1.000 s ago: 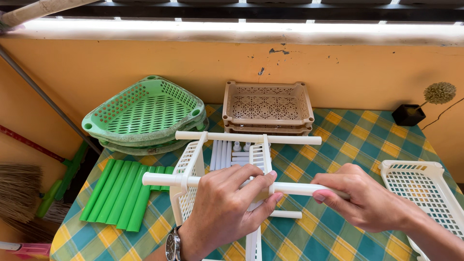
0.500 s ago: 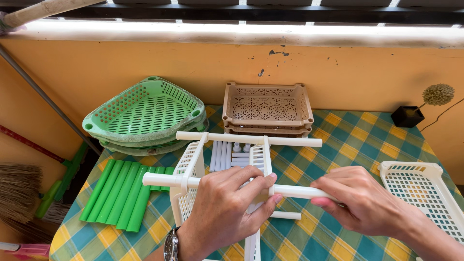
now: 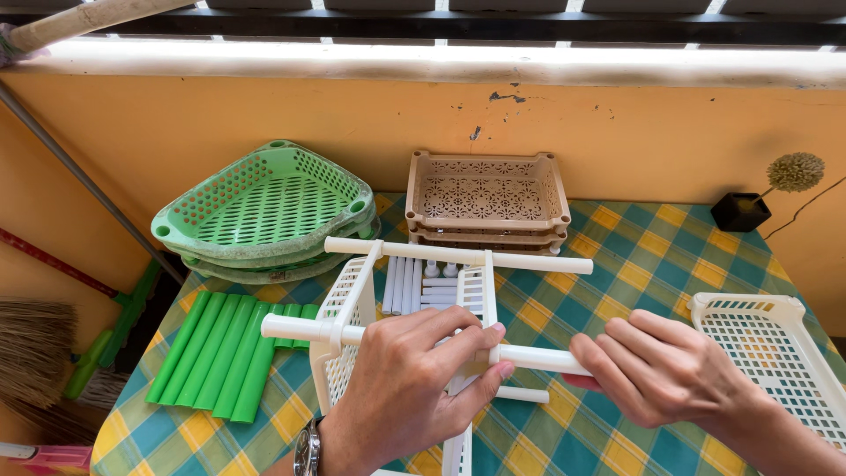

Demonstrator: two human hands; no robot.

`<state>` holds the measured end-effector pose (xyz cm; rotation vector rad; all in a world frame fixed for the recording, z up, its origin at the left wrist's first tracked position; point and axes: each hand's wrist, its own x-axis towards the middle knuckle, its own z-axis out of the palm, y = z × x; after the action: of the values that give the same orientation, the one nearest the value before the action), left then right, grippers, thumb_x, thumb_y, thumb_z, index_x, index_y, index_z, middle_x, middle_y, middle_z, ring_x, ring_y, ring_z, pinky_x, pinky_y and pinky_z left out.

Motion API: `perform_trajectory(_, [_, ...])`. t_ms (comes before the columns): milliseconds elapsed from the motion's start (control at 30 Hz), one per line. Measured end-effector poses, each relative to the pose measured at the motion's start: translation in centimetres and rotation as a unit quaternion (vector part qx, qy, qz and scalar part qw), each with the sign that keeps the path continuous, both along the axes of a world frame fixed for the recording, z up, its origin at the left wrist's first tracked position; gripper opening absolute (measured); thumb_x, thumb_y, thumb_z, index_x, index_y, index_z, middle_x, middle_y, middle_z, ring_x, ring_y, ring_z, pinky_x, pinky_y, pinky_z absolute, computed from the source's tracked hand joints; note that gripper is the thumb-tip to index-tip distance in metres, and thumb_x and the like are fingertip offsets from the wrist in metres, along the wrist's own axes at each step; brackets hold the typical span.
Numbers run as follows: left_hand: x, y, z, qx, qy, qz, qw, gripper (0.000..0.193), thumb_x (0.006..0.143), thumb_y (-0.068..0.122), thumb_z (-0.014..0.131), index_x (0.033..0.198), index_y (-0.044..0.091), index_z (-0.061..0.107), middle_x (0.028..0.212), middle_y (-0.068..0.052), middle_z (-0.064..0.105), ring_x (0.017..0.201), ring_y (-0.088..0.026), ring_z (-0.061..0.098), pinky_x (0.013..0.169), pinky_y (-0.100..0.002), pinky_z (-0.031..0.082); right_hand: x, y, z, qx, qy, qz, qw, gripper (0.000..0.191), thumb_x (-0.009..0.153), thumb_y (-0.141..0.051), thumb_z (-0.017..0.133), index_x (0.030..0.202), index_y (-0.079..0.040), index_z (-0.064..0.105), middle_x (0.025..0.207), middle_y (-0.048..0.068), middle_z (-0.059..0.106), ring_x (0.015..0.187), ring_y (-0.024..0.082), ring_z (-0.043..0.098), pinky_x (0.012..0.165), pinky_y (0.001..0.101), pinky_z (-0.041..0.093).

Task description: The person assembles a white plastic dish rack on a table, fitting plastic tubes into the basket frame and attaching side baskets and connectors by hand. They press tubes into joints, reposition the frame, and add small white fittings to complete the rack structure.

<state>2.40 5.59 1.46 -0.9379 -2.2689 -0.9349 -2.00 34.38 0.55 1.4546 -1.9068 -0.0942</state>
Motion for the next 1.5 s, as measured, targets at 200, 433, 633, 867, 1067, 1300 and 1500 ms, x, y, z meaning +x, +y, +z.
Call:
perform_trajectory(200, [0.0,0.2,0.1,-0.013,0.009,0.019,1.000,0.024,0.088,0.023,0.079,0.103,0.005,0.075,0.086,-0.005,0.070,0.073,-0.023,0.070,0.060,-0.037,0.053,-0.2,-0.4,1.6,-0.064,-0.334,-0.021,0.940,0.022,0.090,-0.025,0.073,0.094,-0.005,0.064,0.069,0.002,0.062,0.060,0.022,0.060,0.056,0.0365,0.047])
perform_trajectory(433, [0.0,0.3,0.1,-0.008,0.015,0.019,1.000,0.024,0.088,0.023,0.080,0.103,0.005,0.075,0.088,-0.005,0.070,0.073,-0.023,0.071,0.062,-0.037,0.054,-0.5,0.0,3.2,0.049,-0.663,-0.236,0.709,0.034,0.105,-0.043,0.048,0.113,-0.018,0.070,0.067,0.006,0.058,0.077,0.021,0.048,0.071,0.0365,0.046])
perform_trajectory(633, [0.5,0.2,0.1,0.001,-0.003,0.009,1.000,0.022,0.088,0.022,0.080,0.103,0.006,0.076,0.088,-0.005,0.071,0.070,-0.023,0.071,0.060,-0.036,0.054,0.0,0.3,2.4,0.087,-0.651,-0.251,0.712,0.033,0.103,-0.043,0.050,0.112,-0.018,0.070,0.067,0.007,0.056,0.078,0.021,0.047,0.076,0.0356,0.046])
perform_trajectory(867, [1.0,0.1,0.0,0.014,-0.003,-0.001,1.000,0.023,0.087,0.019,0.080,0.104,0.005,0.076,0.093,-0.007,0.072,0.075,-0.024,0.072,0.065,-0.035,0.057,0.9,0.4,0.8,0.055,-0.538,-0.167,0.825,0.022,0.102,-0.033,0.060,0.104,-0.013,0.068,0.062,0.007,0.059,0.062,0.030,0.054,0.061,0.0430,0.043])
perform_trajectory(1067, [1.5,-0.3,0.2,0.010,-0.017,0.000,1.000,0.023,0.086,0.020,0.081,0.103,0.006,0.076,0.092,-0.006,0.072,0.075,-0.024,0.072,0.065,-0.036,0.057,1.0,-0.4,0.7,0.001,-0.406,-0.027,0.913,0.018,0.091,-0.020,0.069,0.092,-0.003,0.064,0.055,0.007,0.058,0.045,0.032,0.057,0.042,0.0455,0.041])
perform_trajectory(1300, [1.9,-0.6,0.3,0.007,-0.025,-0.003,1.000,0.022,0.086,0.020,0.081,0.103,0.007,0.077,0.090,-0.005,0.071,0.074,-0.023,0.072,0.064,-0.036,0.056,2.1,-0.9,0.8,0.013,-0.150,-0.035,0.988,0.022,0.083,-0.021,0.072,0.090,-0.003,0.063,0.066,0.003,0.061,0.056,0.019,0.061,0.051,0.0355,0.050])
perform_trajectory(1500, [1.9,-0.6,0.2,0.008,-0.035,-0.002,0.999,0.021,0.087,0.020,0.081,0.103,0.007,0.077,0.089,-0.005,0.071,0.073,-0.023,0.072,0.064,-0.036,0.056,2.3,-0.6,0.5,0.065,-0.054,-0.077,0.993,0.021,0.082,-0.017,0.073,0.090,0.000,0.066,0.063,0.004,0.059,0.052,0.019,0.059,0.045,0.0344,0.048])
